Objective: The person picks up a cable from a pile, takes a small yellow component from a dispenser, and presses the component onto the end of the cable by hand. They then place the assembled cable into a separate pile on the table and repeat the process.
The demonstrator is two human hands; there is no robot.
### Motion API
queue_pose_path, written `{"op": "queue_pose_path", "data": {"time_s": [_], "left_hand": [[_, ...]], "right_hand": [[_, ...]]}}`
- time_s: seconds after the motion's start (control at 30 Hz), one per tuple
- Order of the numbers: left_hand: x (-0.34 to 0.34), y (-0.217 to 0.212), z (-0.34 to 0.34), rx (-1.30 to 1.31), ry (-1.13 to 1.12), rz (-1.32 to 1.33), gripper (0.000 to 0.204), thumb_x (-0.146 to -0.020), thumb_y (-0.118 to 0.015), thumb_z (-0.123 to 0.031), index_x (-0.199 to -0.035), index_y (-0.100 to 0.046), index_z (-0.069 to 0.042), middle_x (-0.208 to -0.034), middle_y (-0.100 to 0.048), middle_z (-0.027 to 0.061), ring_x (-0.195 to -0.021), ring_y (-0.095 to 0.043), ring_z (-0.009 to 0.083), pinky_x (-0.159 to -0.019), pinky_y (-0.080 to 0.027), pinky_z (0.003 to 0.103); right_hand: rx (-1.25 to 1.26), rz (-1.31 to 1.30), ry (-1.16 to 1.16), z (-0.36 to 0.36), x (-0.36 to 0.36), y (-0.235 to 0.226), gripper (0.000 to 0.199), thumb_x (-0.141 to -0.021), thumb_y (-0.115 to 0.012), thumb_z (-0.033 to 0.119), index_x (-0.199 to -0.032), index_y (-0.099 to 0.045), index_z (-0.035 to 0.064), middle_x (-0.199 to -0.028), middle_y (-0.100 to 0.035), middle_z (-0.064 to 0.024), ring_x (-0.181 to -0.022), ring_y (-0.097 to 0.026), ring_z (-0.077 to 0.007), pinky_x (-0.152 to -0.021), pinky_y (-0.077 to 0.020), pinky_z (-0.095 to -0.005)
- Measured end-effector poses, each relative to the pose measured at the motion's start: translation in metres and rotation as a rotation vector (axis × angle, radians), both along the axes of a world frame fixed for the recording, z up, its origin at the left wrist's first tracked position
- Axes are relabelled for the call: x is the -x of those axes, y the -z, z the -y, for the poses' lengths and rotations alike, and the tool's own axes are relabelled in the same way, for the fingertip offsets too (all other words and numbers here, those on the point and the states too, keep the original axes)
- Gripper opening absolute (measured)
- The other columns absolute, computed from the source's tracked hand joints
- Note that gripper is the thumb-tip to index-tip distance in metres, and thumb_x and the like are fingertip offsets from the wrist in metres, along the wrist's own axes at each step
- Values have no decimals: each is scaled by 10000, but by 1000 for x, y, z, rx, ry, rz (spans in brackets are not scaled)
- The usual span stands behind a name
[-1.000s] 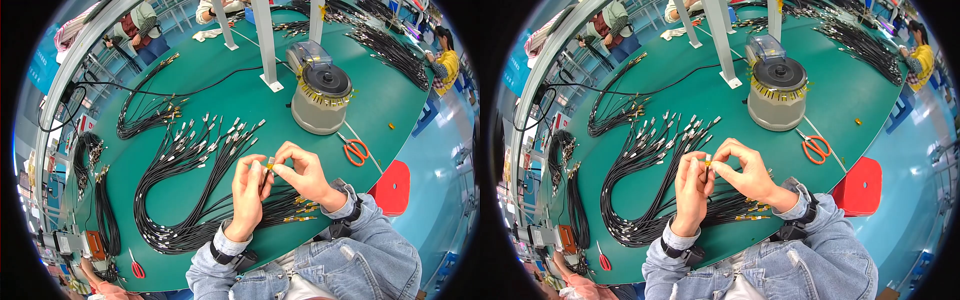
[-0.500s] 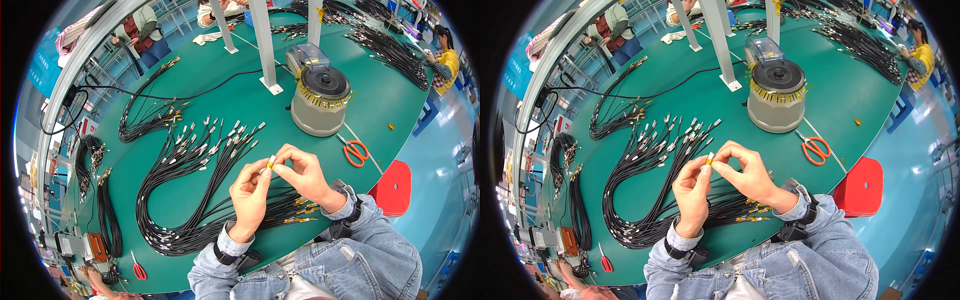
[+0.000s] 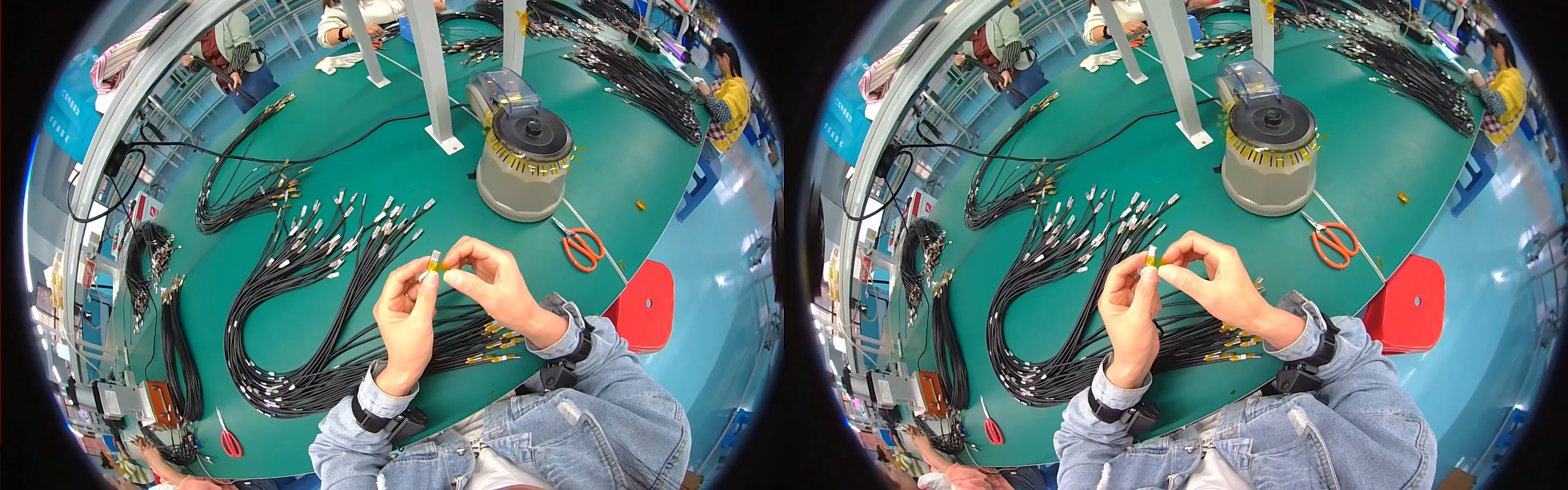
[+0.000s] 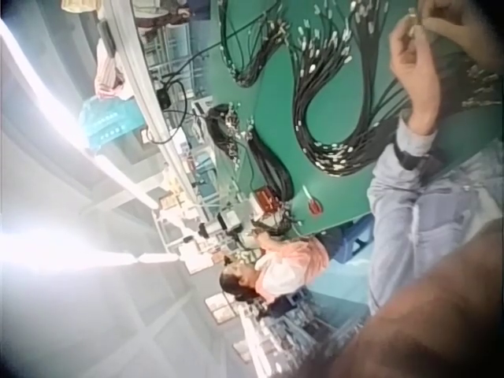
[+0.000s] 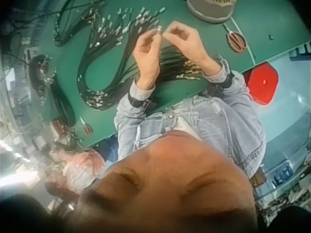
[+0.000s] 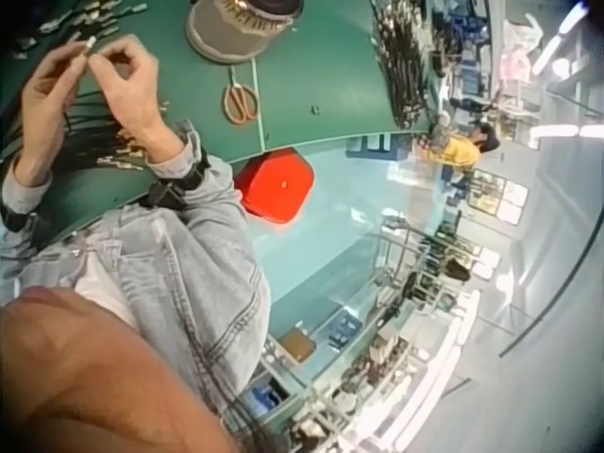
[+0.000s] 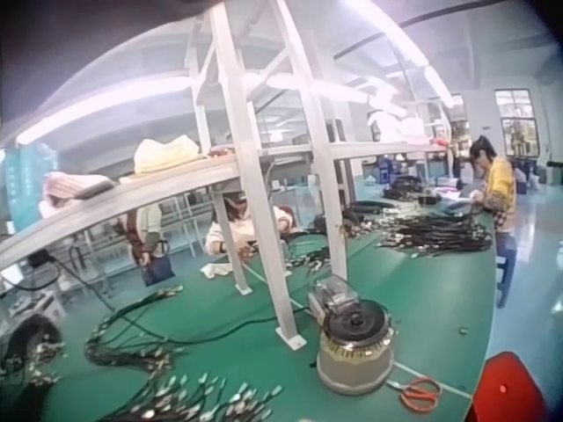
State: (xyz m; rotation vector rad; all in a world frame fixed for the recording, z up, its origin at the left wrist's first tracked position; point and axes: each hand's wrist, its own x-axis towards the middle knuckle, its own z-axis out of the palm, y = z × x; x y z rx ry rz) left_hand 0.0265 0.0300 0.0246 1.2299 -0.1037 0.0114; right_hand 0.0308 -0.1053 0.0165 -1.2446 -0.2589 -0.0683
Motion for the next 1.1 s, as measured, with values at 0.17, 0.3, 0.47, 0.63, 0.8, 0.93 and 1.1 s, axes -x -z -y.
{"op": "queue_pose_path", "data": {"time_s": [0.17, 0.3, 0.47, 0.63, 0.8, 0.93, 1.1], "left_hand": [[1, 1, 2, -8, 0, -7, 171, -861, -583, -27, -1026, -559, 11, -752, -551, -11, -509, -384, -1, -423, -270, 155], [0, 2, 1, -33, -1, -35, 112, -865, -582, -48, -959, -564, 10, -687, -545, 11, -445, -386, 19, -386, -249, 164], [1, -1, 0, -59, 22, -65, 77, -880, -570, -74, -873, -575, 2, -676, -572, 45, -429, -424, 40, -376, -282, 162], [2, 3, -1, -28, 60, -47, 98, -898, -552, -86, -892, -577, 9, -666, -580, 43, -447, -445, 38, -388, -316, 165], [2, 4, 1, -26, 64, -40, 123, -911, -534, -103, -883, -571, 11, -655, -577, 48, -437, -435, 38, -387, -317, 166], [3, 4, 0, -26, 76, -50, 133, -918, -525, -113, -879, -563, 8, -642, -574, 48, -433, -428, 36, -387, -317, 165], [4, 5, -1, -38, 91, -45, 144, -925, -516, -128, -889, -559, 5, -633, -571, 45, -433, -426, 34, -387, -318, 165]], "right_hand": [[25, 24, 11, 3, -1, 5, 82, -843, -602, 62, -841, -568, -11, -861, -527, -40, -817, -495, -114, -747, -405, -262], [23, 19, 8, 3, -1, 3, 85, -842, -604, 66, -843, -575, -13, -857, -534, -46, -819, -499, -118, -755, -407, -267], [30, 23, 9, 4, -1, 3, 78, -843, -601, 61, -838, -580, -14, -850, -538, -48, -820, -503, -121, -762, -409, -269], [30, 31, 4, 3, -1, 4, 74, -842, -600, 57, -839, -588, -16, -867, -552, -60, -830, -510, -128, -773, -411, -276], [33, 51, 12, 3, -1, 7, 70, -838, -604, 53, -838, -592, -16, -880, -563, -71, -836, -514, -135, -782, -408, -282], [41, 52, 16, 3, -1, 6, 68, -835, -608, 52, -835, -594, -15, -872, -563, -71, -835, -513, -135, -780, -403, -281], [43, 51, 21, 3, 0, 4, 69, -833, -613, 53, -828, -594, -13, -855, -559, -66, -825, -509, -134, -766, -398, -278]]}}
